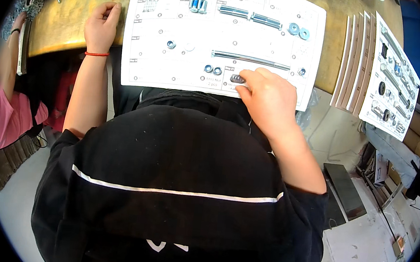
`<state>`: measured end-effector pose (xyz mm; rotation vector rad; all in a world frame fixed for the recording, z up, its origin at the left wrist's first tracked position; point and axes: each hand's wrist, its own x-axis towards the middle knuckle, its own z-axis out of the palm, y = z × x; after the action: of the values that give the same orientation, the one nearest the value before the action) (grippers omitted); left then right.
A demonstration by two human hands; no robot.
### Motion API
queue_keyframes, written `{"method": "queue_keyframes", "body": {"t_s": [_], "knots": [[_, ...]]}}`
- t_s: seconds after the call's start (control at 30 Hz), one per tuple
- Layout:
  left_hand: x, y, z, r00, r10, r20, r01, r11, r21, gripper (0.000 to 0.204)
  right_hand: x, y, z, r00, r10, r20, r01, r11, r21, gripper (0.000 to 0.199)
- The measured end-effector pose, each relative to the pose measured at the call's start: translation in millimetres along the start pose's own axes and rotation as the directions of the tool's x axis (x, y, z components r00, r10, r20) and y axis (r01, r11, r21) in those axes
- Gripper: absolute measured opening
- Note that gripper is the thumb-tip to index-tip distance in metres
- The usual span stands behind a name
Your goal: The person sorts metal fasteners from piles on a table and places them into designated slots on a printed template. They repeatedly pick bolts, nuts, and washers, match them to the template, and stack completed sheets.
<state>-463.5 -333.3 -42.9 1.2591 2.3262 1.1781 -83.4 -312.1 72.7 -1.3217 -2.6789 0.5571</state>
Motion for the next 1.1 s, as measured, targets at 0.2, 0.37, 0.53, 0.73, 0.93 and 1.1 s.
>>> {"method": "queue_keyframes", "body": {"t_s": [0.2, 0.37, 0.53, 0.73, 0.93, 1.1], "knots": [[2, -4, -24, 0.983, -0.084, 0.164, 0.147, 0.894, -0.423, 0.023, 7, 0, -37, 0.989, 0.064, -0.137, -0.054, 0.996, 0.071, 0.021], [38, 36, -39, 0.965, 0.160, 0.209, -0.133, 0.981, -0.139, 0.023, 82, -10, -61, 0.999, 0.015, -0.048, -0.015, 1.000, -0.003, 0.015], [84, 81, 2, 0.909, 0.221, 0.353, -0.278, 0.953, 0.117, 0.028, 194, -34, -9, 0.985, -0.160, -0.068, 0.156, 0.986, -0.057, 0.021], [111, 105, 45, 0.866, 0.145, 0.479, -0.374, 0.824, 0.426, 0.019, 267, -61, 38, 0.997, 0.077, 0.015, -0.073, 0.980, -0.186, 0.024], [116, 93, 48, 0.839, 0.282, 0.466, -0.465, 0.816, 0.344, 0.014, 269, -50, 38, 0.999, 0.034, 0.013, -0.033, 0.998, -0.059, 0.019], [103, 95, 33, 0.906, 0.286, 0.313, -0.329, 0.940, 0.092, 0.013, 262, -27, 23, 0.984, 0.176, 0.023, -0.164, 0.851, 0.500, 0.014]]}}
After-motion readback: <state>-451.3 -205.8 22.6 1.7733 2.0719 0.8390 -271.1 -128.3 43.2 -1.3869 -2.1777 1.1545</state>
